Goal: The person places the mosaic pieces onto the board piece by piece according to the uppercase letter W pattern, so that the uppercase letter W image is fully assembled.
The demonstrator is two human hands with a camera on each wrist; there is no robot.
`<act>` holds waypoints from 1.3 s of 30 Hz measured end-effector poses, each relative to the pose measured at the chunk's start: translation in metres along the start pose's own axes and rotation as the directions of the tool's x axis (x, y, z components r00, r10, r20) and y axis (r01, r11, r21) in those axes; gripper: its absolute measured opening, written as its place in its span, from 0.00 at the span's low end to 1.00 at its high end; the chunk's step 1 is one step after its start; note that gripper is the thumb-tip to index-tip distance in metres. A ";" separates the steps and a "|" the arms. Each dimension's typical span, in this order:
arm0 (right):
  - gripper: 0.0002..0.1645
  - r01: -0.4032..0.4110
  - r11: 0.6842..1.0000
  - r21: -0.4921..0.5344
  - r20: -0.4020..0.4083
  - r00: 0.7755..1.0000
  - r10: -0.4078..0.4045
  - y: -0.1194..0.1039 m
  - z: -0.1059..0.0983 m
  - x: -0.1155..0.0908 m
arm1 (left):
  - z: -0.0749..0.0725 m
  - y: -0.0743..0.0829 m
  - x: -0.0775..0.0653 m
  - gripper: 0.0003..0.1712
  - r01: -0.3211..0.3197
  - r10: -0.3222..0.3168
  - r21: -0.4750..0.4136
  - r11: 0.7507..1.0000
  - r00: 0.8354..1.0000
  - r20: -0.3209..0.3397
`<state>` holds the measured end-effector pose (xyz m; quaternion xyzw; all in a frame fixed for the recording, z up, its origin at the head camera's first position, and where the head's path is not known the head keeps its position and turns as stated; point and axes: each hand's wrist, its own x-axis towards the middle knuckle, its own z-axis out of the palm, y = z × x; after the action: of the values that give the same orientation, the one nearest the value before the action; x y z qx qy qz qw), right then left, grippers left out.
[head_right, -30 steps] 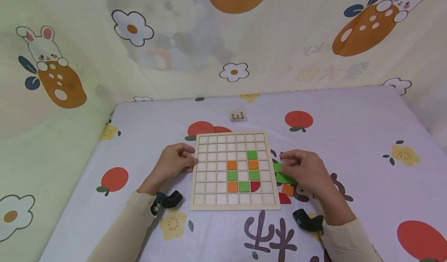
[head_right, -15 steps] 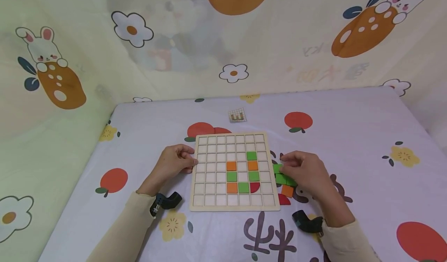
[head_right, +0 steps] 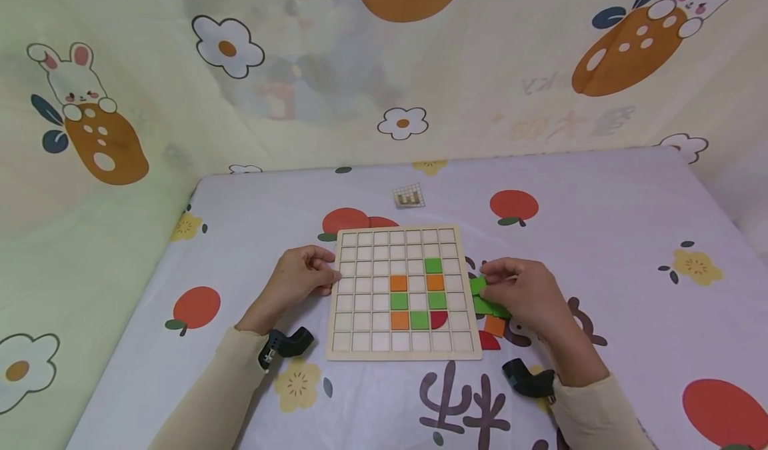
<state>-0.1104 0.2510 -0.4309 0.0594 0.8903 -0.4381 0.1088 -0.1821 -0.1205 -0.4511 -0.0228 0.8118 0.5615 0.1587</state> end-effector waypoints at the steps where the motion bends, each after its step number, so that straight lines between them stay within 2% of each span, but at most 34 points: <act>1: 0.24 0.003 1.000 -0.017 0.000 1.000 -0.003 0.000 0.000 0.000 | 0.000 0.000 0.000 0.17 -0.001 0.001 0.000 1.000 1.000 0.000; 9: 0.24 0.035 0.988 -0.152 0.024 0.999 -0.032 -0.005 0.001 0.002 | 0.000 0.001 0.000 0.17 0.005 -0.005 -0.014 1.000 1.000 0.005; 17: 0.21 0.091 0.960 -0.265 0.054 0.995 -0.080 -0.011 -0.002 0.008 | 0.000 0.000 0.000 0.16 0.000 0.000 -0.022 1.000 1.000 0.012; 28: 0.18 0.126 0.949 -0.290 0.056 0.992 -0.115 -0.011 -0.004 0.015 | -0.001 0.001 -0.002 0.16 -0.003 0.003 -0.021 1.000 1.000 0.011; 39: 0.19 0.130 0.957 -0.261 -0.024 0.990 -0.141 -0.018 -0.001 0.019 | -0.001 0.001 -0.002 0.16 0.000 0.000 -0.009 1.000 1.000 0.009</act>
<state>-0.1330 0.2405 -0.4213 -0.0074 0.9439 -0.3235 0.0664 -0.1810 -0.1213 -0.4494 -0.0209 0.8086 0.5651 0.1622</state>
